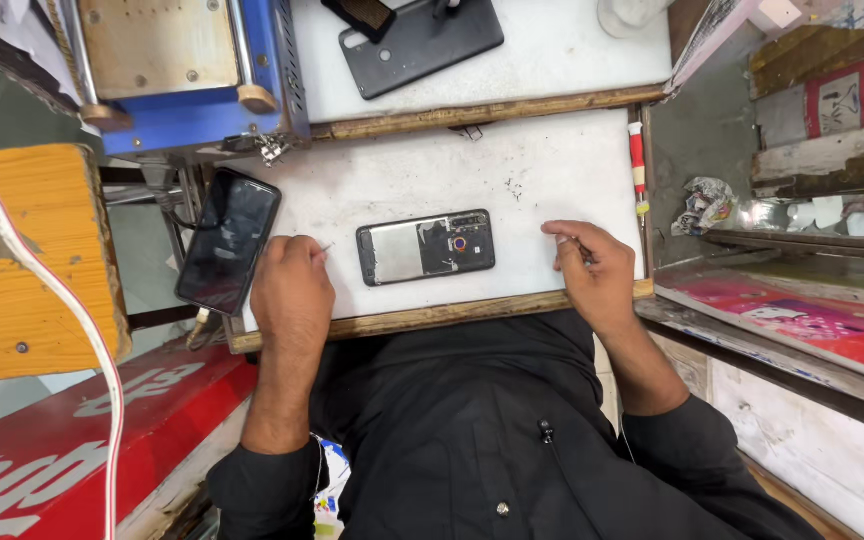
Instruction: The person disassembles a smartphone, removes the battery and internal components, and applies adhesive to the back cover. They handle the phone, battery, and a small tube of adhesive while working at a cluttered workbench.
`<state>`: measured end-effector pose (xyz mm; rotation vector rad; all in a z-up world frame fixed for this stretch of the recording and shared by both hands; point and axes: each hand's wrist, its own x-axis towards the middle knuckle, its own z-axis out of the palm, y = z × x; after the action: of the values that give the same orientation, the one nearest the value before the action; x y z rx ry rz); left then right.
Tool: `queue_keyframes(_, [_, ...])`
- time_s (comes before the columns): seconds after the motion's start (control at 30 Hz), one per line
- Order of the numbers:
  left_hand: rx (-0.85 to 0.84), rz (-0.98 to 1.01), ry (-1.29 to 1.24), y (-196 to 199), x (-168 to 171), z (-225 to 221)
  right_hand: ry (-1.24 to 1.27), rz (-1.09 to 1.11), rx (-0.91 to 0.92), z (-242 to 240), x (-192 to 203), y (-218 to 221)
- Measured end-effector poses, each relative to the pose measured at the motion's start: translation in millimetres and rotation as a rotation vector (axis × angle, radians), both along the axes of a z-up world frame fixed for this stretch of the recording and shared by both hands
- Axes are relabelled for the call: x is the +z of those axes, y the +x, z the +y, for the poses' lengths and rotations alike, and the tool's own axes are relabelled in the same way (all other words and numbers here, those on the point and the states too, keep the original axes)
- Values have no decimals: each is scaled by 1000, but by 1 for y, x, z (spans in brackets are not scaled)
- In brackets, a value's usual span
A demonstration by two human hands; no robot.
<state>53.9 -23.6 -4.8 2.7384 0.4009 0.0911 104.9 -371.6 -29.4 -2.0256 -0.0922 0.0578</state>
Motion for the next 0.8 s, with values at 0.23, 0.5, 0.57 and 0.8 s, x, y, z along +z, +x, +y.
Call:
queue_keyframes(0.23, [-77, -542, -130, 38, 36, 27, 107, -50, -54, -11, -8, 3])
queue_keyframes(0.5, [95, -646, -157, 55, 50, 31, -654, -685, -222, -50, 15, 33])
queue_keyframes(0.57, [99, -648, -207, 43, 47, 28, -785, -645, -223, -57, 13, 43])
queue_keyframes(0.8, [-90, -421, -264, 13, 13, -1, -574, -78, -332, -60, -4, 51])
